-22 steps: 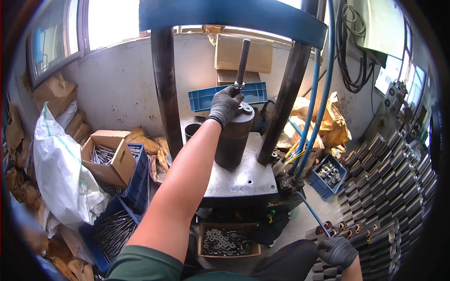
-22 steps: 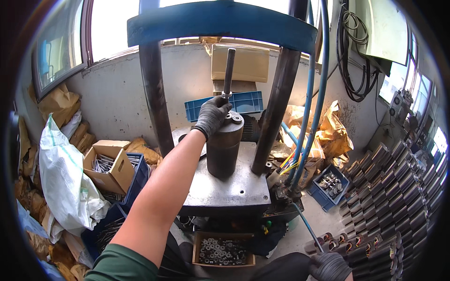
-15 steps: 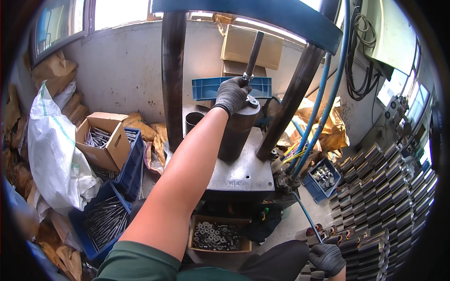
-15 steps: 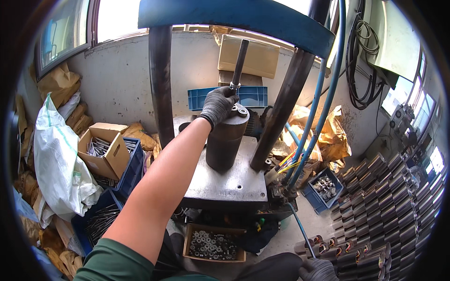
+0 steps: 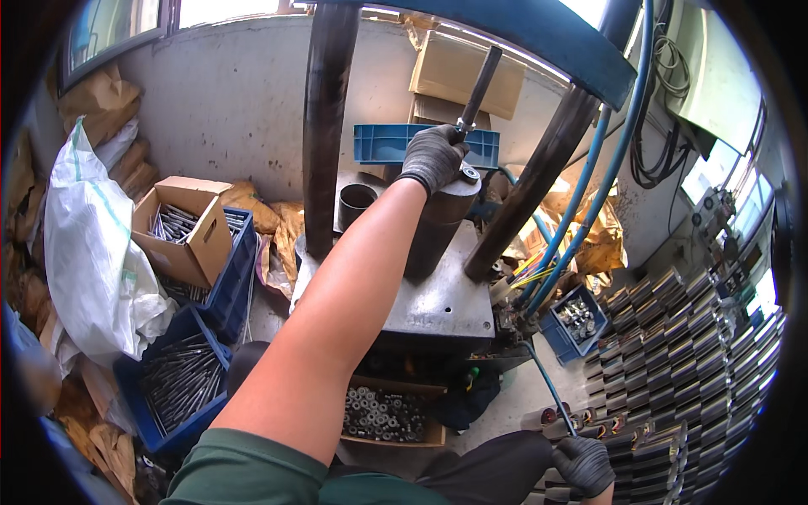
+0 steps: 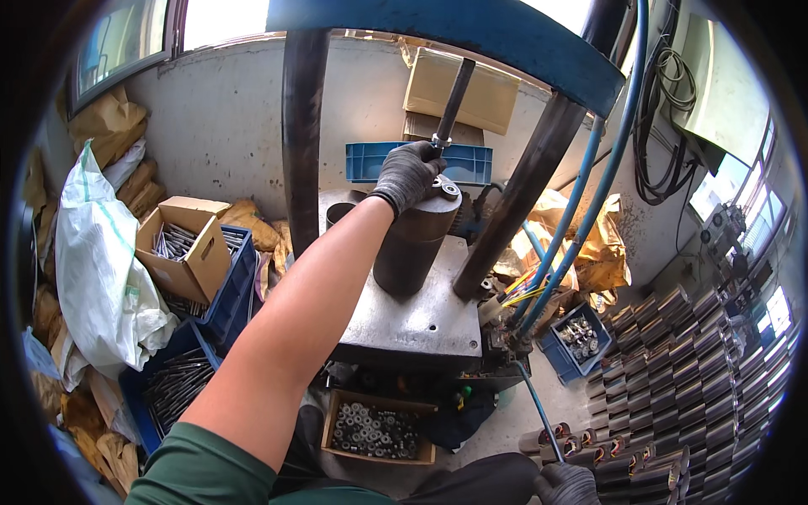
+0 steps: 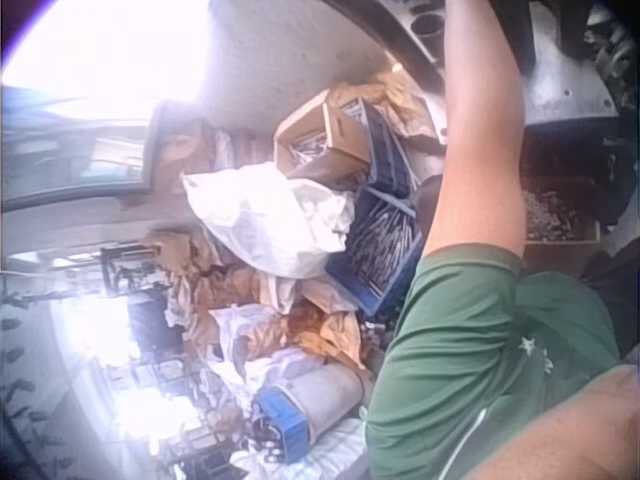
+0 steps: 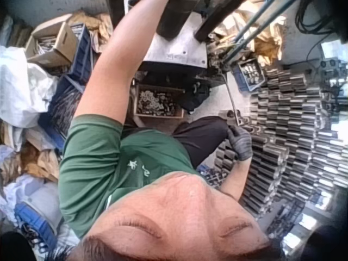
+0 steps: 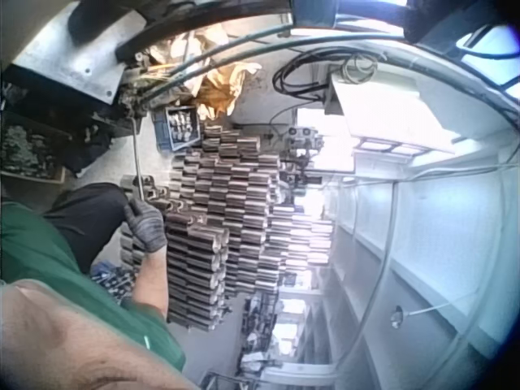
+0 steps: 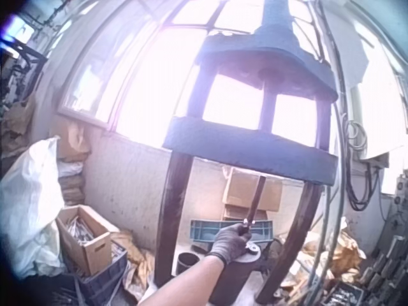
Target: Operating a mechanical press to assemble metal components and cleaning parts with a cloth.
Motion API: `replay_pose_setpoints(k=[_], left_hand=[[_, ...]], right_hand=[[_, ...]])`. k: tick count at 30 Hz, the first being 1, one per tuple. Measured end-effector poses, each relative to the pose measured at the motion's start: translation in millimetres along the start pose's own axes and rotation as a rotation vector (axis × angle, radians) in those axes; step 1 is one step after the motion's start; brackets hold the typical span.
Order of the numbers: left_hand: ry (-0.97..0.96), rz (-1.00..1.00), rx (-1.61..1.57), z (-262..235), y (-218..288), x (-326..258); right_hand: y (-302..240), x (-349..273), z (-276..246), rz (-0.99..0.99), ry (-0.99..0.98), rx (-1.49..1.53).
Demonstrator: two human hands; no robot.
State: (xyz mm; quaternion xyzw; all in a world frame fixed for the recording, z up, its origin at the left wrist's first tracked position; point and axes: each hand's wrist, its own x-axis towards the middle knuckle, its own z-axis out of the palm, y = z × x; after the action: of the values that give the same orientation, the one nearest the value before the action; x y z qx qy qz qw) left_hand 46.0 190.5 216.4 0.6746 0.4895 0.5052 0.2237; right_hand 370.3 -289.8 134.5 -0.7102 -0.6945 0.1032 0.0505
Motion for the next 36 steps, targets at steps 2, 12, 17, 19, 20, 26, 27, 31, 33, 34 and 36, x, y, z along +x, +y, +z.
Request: replay_pose_setpoints(k=[2, 12, 17, 19, 20, 26, 27, 31, 33, 34, 36], left_hand=[[-0.006, 0.0, -0.004, -0.9, 0.6, -0.1], [0.004, 0.017, -0.007, -1.9, -0.1, -2.8], [0.003, 0.019, -0.009, -1.0, -2.8, -1.2], [-0.005, -0.002, -0.027, -0.1, -1.8, -0.8], [-0.005, -0.004, -0.027, 0.6, -1.8, -0.7], [-0.016, 0.016, -0.047, 3.3, -8.7, 4.6], [-0.008, 0.024, -0.059, 3.6, -10.3, 5.0], [-0.033, 0.016, -0.037, -1.3, -9.6, 7.8], [-0.072, 0.001, -0.051, -4.7, -1.1, 5.3], [-0.075, 0.006, -0.051, -4.6, 1.6, 3.5], [-0.055, 0.029, -0.093, -6.3, 1.3, 1.8]], right_hand=[[-3.4, 1.7, -4.0, -0.016, 0.005, -0.002], [-3.6, 23.1, -36.1, 0.053, -0.079, 0.133], [16.4, 20.1, -27.8, -0.115, -0.082, 0.001], [26.0, 13.7, -16.2, -0.168, -0.085, -0.13], [26.8, 12.1, -14.7, -0.168, -0.087, -0.131], [0.4, 15.7, -22.8, -0.05, -0.092, -0.08], [-4.0, 17.2, -24.6, -0.015, -0.102, -0.047], [2.5, 19.8, -22.6, -0.119, 0.064, 0.027], [9.0, 32.4, -37.4, -0.132, 0.165, 0.011], [8.6, 43.5, -48.1, -0.148, 0.263, -0.007], [0.9, 85.3, -71.2, -0.176, 0.645, 0.028]])
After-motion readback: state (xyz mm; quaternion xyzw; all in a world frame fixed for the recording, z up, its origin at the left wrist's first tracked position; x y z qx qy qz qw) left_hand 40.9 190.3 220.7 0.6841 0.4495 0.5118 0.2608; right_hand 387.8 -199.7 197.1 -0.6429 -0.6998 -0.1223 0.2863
